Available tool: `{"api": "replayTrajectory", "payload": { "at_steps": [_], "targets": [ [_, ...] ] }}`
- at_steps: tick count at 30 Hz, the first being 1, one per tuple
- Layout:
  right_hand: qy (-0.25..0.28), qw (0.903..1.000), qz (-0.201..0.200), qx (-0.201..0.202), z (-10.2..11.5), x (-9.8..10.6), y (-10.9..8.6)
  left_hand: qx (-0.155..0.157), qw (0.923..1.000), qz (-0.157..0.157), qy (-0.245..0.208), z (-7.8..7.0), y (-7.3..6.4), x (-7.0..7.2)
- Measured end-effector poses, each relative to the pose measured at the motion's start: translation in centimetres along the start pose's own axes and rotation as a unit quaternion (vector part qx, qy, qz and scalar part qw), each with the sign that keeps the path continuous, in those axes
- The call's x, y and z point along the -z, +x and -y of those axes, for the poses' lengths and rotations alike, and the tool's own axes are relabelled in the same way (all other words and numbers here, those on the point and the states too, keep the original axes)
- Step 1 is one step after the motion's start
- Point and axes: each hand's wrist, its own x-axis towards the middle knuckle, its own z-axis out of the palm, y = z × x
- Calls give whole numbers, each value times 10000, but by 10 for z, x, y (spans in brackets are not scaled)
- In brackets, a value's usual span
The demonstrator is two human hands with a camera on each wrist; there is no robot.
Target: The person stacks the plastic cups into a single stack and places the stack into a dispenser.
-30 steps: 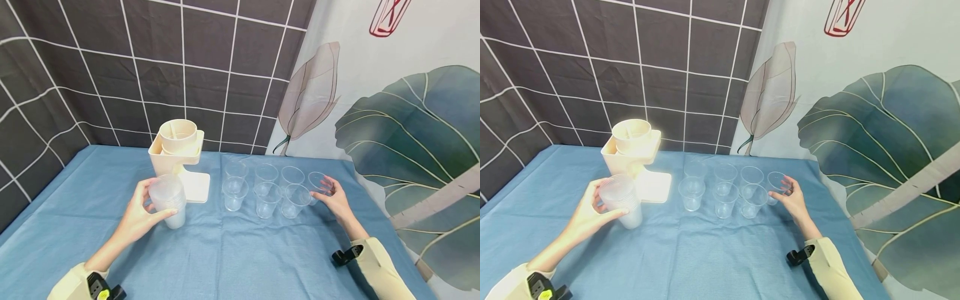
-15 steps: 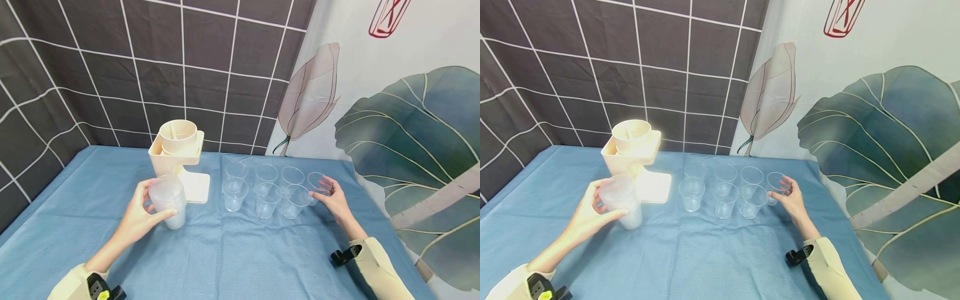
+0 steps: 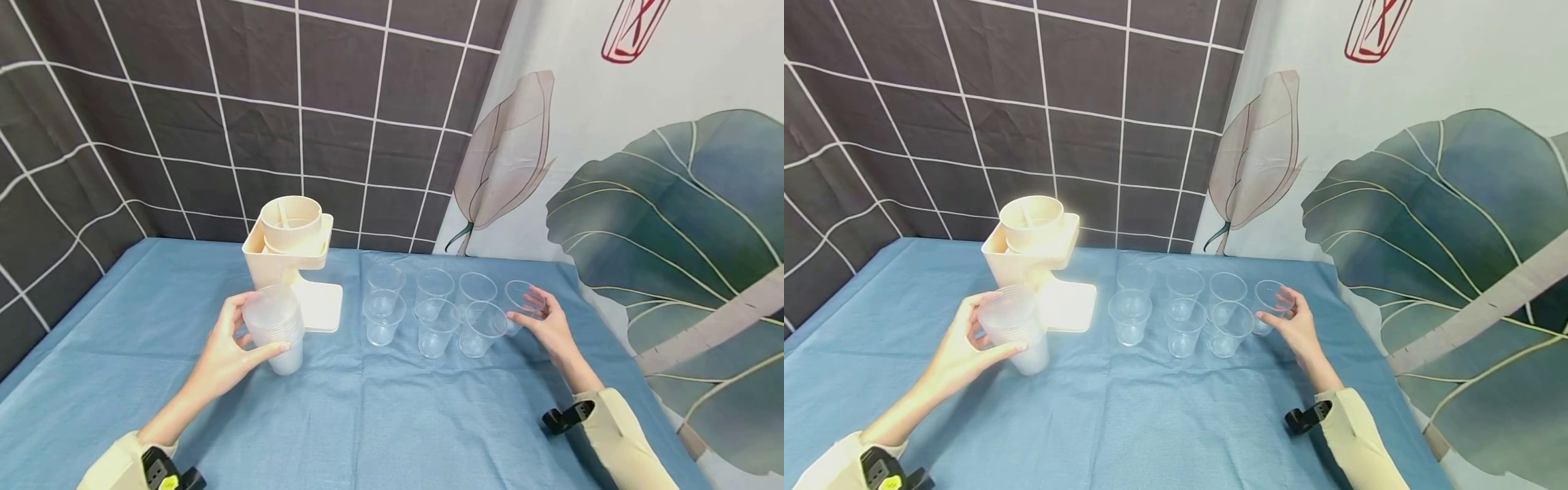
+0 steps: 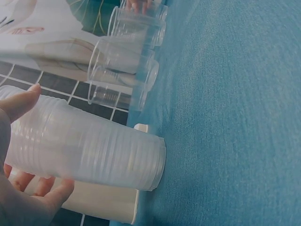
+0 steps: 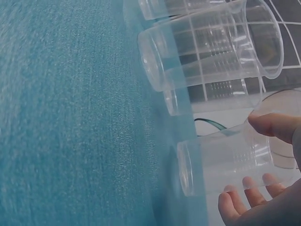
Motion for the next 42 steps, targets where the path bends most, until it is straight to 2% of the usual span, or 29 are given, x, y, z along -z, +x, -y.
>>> {"api": "replayTrajectory", "payload": {
  "at_steps": [9, 29, 42],
  "targets": [
    [-115, 9996, -248, 74, 1, 4, -2, -17, 10000, -3, 32, 0, 0, 0],
    [-130, 9970, -653, 388, 19, 8, -10, -102, 9999, -46, 62, 2, 0, 0],
    [-196, 9894, -1152, 867, 31, 3, -15, -68, 9999, -41, 119, 1, -1, -1]
  ]
}}
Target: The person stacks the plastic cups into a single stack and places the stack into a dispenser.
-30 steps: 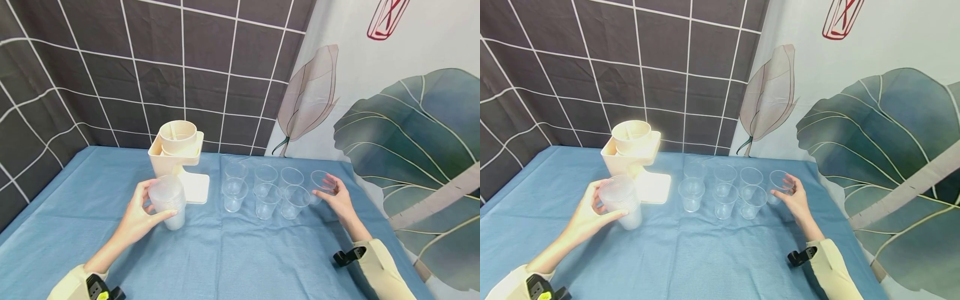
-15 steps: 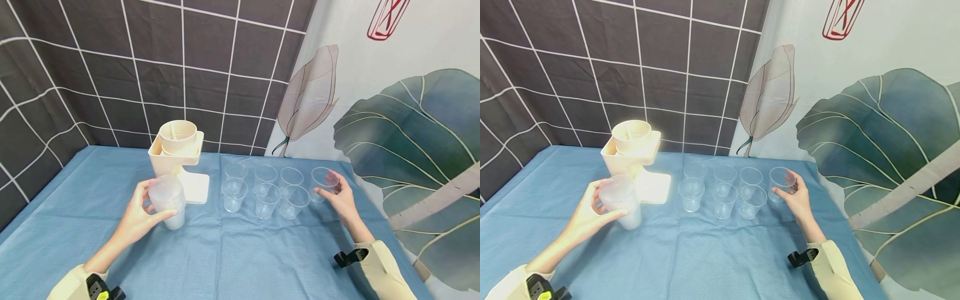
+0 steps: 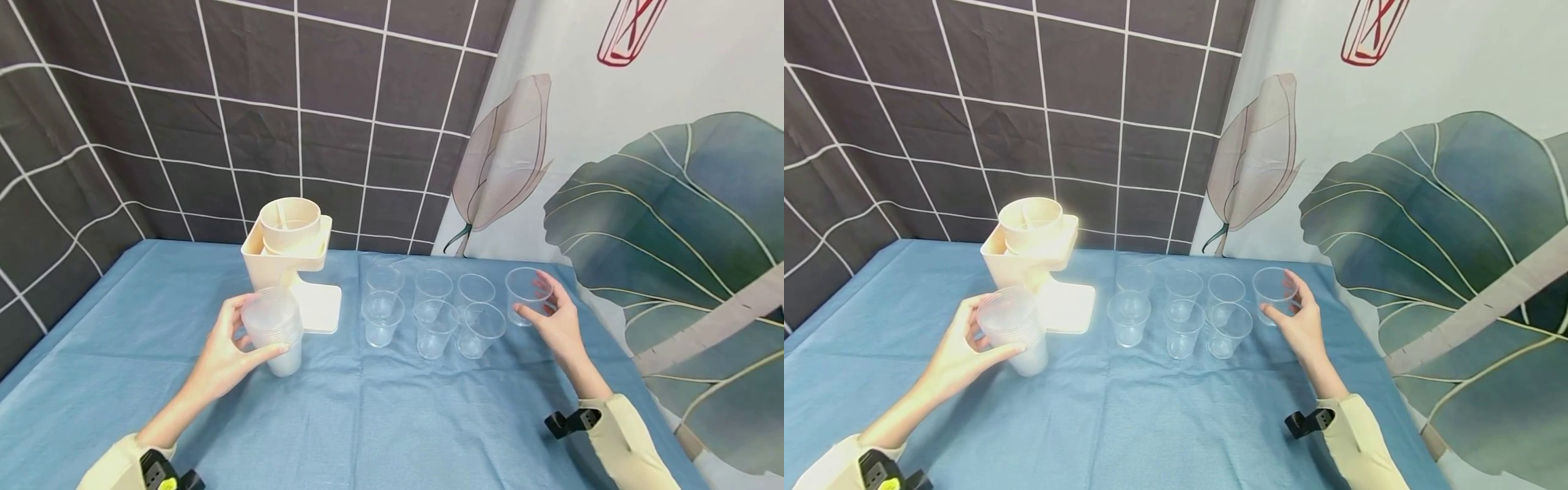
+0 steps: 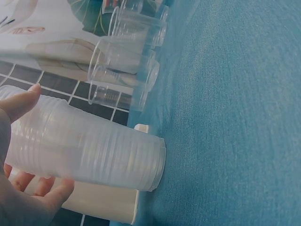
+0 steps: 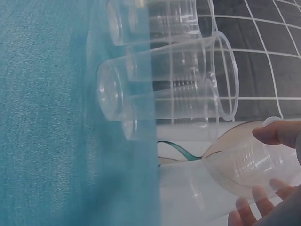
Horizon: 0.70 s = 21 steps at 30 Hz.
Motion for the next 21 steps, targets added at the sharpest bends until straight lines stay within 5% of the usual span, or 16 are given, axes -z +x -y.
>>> {"api": "replayTrajectory", "payload": {
  "at_steps": [21],
  "targets": [
    [116, 9981, -349, 498, 27, 0, -8, 19, 10000, 25, -23, 0, 0, 1]
  ]
}}
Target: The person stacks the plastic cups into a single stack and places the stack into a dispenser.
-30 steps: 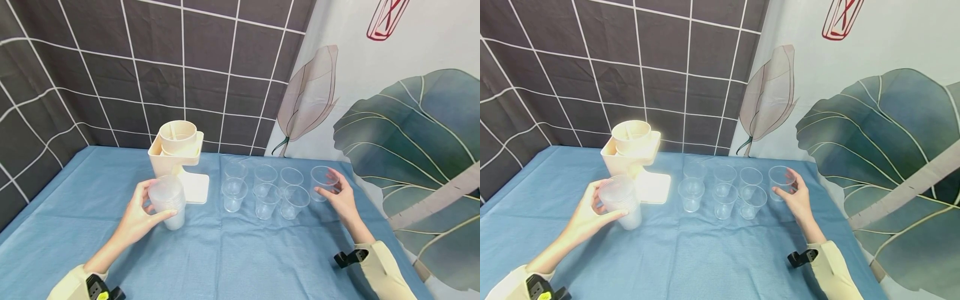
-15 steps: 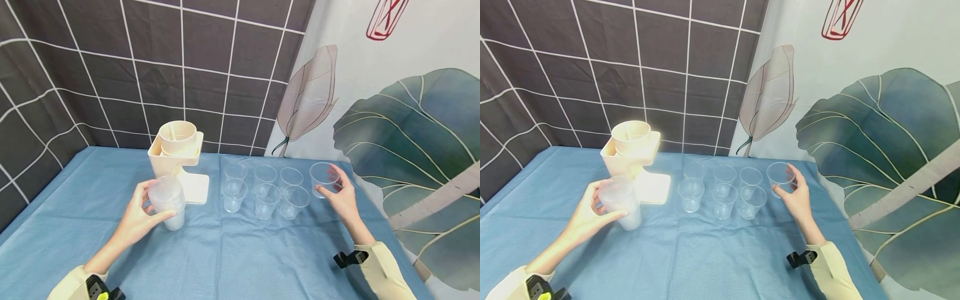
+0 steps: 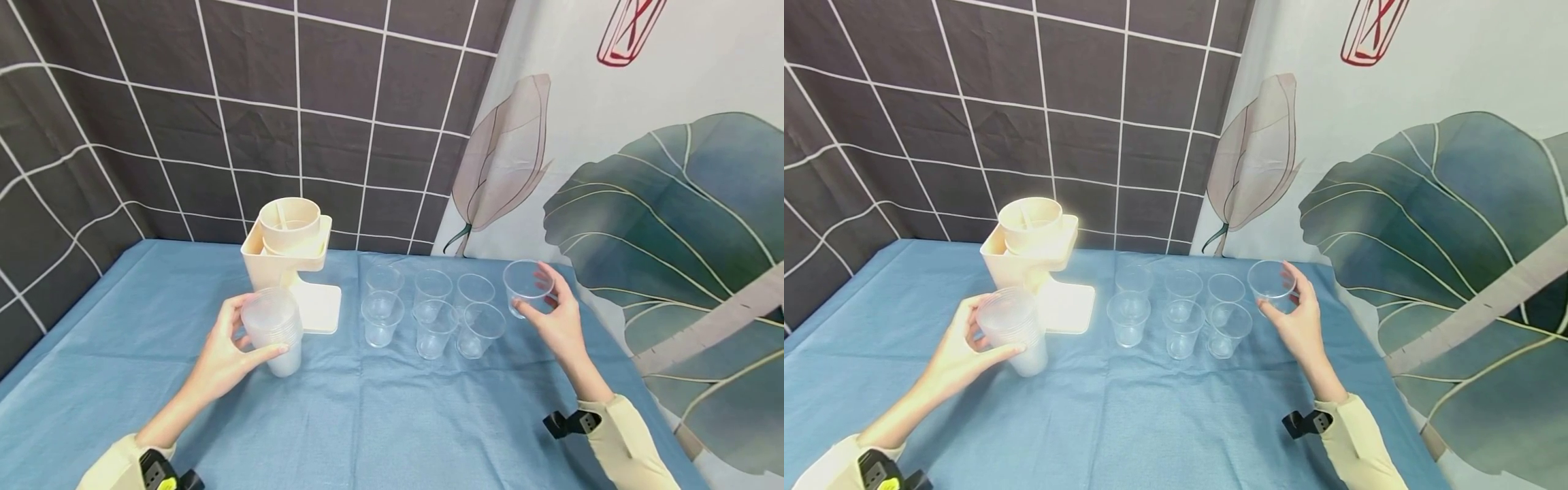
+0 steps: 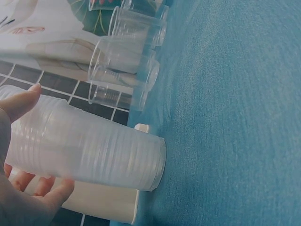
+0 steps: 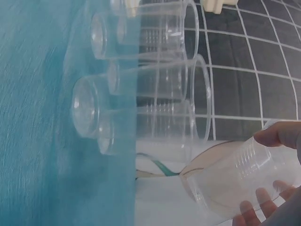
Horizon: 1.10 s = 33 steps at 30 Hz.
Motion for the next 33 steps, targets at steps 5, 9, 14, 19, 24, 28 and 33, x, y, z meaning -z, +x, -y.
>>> {"api": "replayTrajectory", "payload": {
  "at_steps": [5, 9, 14, 19, 24, 28, 33],
  "targets": [
    [-2, 9997, -90, 217, 8, -2, -2, 17, 9999, -5, 115, -1, 0, 1],
    [28, 9993, -96, 364, 14, -3, -4, 26, 9999, -12, 171, -1, 0, 0],
    [86, 9985, -89, 529, 21, -4, -7, 76, 10000, 15, 51, -1, 0, 1],
    [129, 9979, -98, 625, 25, -8, -8, 118, 9999, 37, -61, -1, 0, 1],
    [402, 9966, -108, 707, 29, -11, -9, 145, 9999, 43, -34, -2, 0, 1],
    [548, 9956, -75, 757, 34, -13, -11, 145, 9999, 66, -45, -1, 0, 1],
    [569, 9944, -5, 888, 42, -14, -14, 78, 9999, 21, 89, -1, 0, 1]
  ]
}}
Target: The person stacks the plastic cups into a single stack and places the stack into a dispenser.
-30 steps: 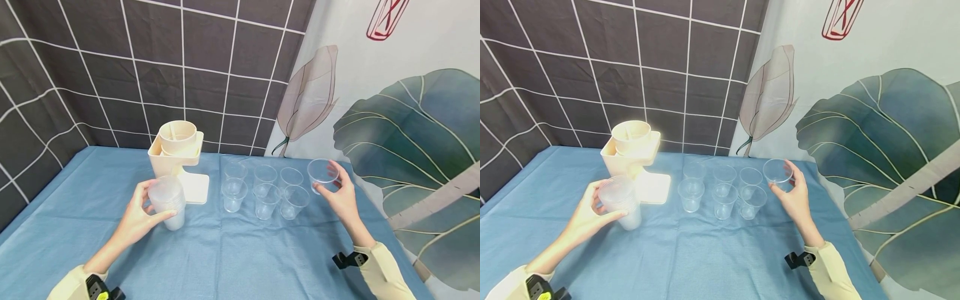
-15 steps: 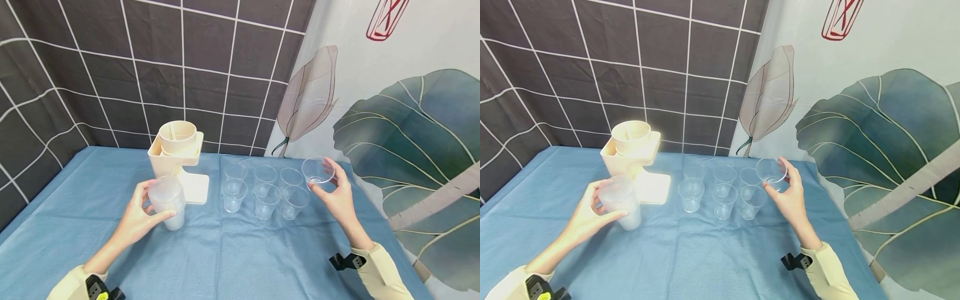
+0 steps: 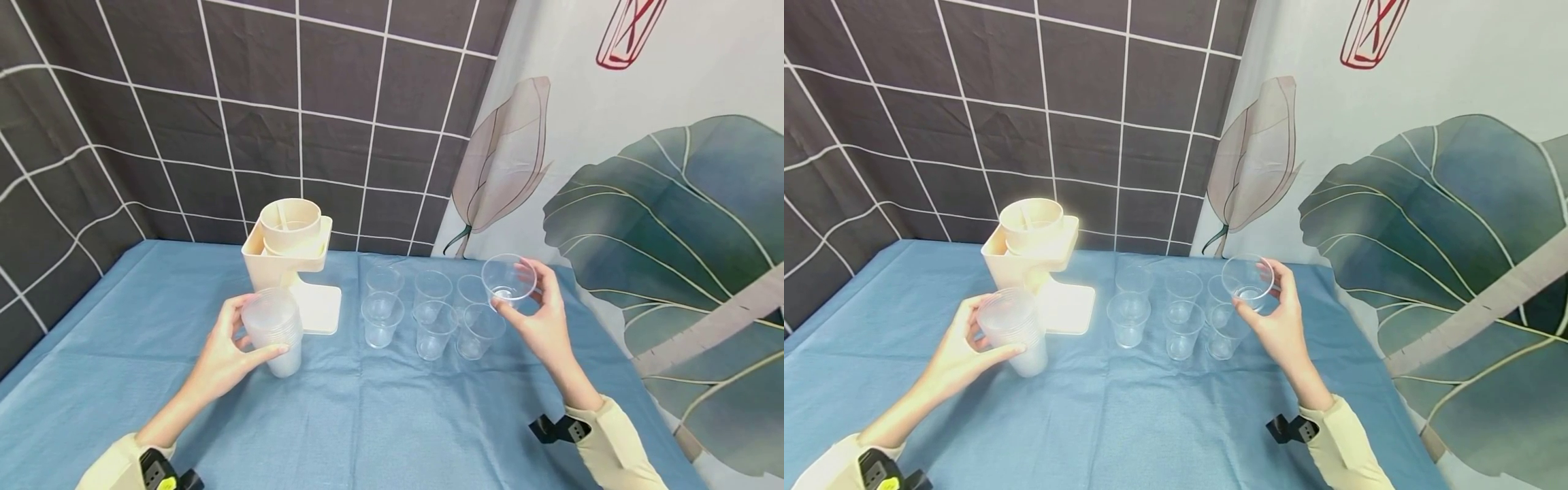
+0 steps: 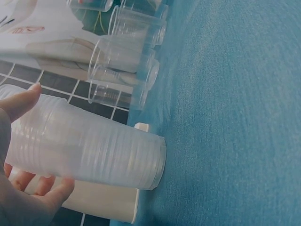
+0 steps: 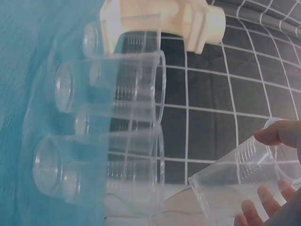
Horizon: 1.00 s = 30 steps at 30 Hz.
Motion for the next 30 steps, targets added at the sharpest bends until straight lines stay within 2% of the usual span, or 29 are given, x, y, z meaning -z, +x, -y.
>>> {"api": "replayTrajectory", "payload": {
  "at_steps": [5, 11, 18, 30],
  "targets": [
    [138, 9996, 150, 198, 8, -4, -4, -31, 9999, -40, 118, 0, -1, 0],
    [197, 9985, 312, 404, 15, -11, -10, -55, 10000, -33, 3, 0, -1, 0],
    [290, 9976, 513, 360, 20, -21, -12, -22, 10000, -11, -81, 0, 1, 0],
    [375, 9949, 868, 362, 24, -36, -15, -50, 9998, -33, 183, 0, 1, 0]
  ]
}}
